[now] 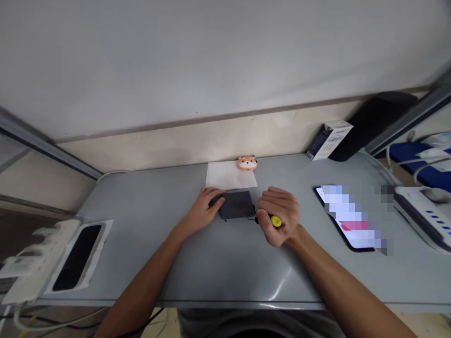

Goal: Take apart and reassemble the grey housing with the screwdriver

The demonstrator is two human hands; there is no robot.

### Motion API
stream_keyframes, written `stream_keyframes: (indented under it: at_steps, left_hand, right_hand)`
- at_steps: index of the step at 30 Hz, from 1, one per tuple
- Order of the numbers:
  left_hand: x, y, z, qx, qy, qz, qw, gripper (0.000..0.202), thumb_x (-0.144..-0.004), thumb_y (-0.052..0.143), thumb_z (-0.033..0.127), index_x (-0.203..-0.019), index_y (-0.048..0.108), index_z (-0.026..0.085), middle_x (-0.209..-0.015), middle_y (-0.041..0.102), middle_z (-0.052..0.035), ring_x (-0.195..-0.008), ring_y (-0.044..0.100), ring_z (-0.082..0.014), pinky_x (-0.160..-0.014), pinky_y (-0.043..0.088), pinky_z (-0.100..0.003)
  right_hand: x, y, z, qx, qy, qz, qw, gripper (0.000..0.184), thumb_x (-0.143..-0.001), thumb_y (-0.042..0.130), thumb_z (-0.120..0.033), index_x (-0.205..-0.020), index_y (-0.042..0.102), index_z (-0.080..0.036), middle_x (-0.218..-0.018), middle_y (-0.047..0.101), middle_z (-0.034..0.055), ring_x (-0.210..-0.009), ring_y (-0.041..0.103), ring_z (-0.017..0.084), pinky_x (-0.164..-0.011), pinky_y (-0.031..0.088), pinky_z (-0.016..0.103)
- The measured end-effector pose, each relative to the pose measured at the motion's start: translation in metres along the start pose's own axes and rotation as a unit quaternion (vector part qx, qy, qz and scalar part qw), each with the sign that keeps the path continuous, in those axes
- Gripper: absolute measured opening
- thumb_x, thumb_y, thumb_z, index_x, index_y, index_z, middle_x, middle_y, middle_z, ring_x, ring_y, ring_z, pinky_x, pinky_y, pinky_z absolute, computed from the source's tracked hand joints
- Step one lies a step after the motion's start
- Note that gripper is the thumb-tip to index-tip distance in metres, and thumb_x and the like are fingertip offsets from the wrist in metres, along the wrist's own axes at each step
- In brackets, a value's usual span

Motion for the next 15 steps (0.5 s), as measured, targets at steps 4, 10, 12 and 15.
stream_keyframes:
  at_steps: [4, 10, 12, 15]
  left_hand:
    - [0.001, -0.003, 0.001, -0.026, 0.004, 0.012, 1.000, 0.027, -0.110, 0.050, 0.033, -0.125, 0.071, 0.023, -0.119, 0.075, -0.0080, -0.117, 0.065, -0.0241, -0.108, 0.053, -0.045]
    - [0.002, -0.010, -0.009, -0.156, 0.002, 0.004, 0.988, 0.034, -0.110, 0.046, 0.030, -0.137, 0.065, 0.022, -0.141, 0.069, -0.0097, -0.132, 0.058, -0.0269, -0.115, 0.047, -0.049]
    - [0.002, -0.010, -0.014, -0.179, -0.004, -0.020, 0.984, 0.033, -0.110, 0.045, 0.028, -0.135, 0.067, 0.023, -0.142, 0.069, -0.0090, -0.133, 0.058, -0.0271, -0.114, 0.047, -0.049]
    - [0.002, -0.010, -0.016, -0.198, -0.005, -0.038, 0.980, 0.033, -0.110, 0.044, 0.026, -0.131, 0.070, 0.023, -0.141, 0.070, -0.0080, -0.132, 0.058, -0.0270, -0.113, 0.047, -0.049]
  right_hand:
    - [0.004, -0.005, 0.011, 0.019, 0.020, 0.007, 1.000, 0.034, -0.085, 0.050, -0.007, -0.062, 0.032, -0.026, -0.048, 0.035, -0.0045, -0.046, 0.028, 0.013, -0.052, 0.022, 0.034]
    - [0.009, -0.010, 0.021, 0.016, 0.045, 0.021, 0.999, 0.037, -0.089, 0.047, -0.006, -0.059, 0.036, -0.025, -0.047, 0.039, -0.0036, -0.045, 0.034, 0.013, -0.052, 0.027, 0.033]
    - [0.009, -0.010, 0.023, 0.009, 0.054, 0.031, 0.998, 0.037, -0.089, 0.046, -0.006, -0.058, 0.038, -0.025, -0.047, 0.040, -0.0034, -0.045, 0.035, 0.012, -0.052, 0.028, 0.033]
    - [0.010, -0.009, 0.023, 0.004, 0.059, 0.028, 0.998, 0.037, -0.089, 0.046, -0.006, -0.057, 0.038, -0.024, -0.046, 0.040, -0.0035, -0.044, 0.035, 0.012, -0.051, 0.028, 0.032]
Point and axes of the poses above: each hand's wrist, its own x-axis away from the middle knuckle, its own y-axis out of the palm, z = x × y, the point moved 5 cm from there along -x, towards the middle knuckle
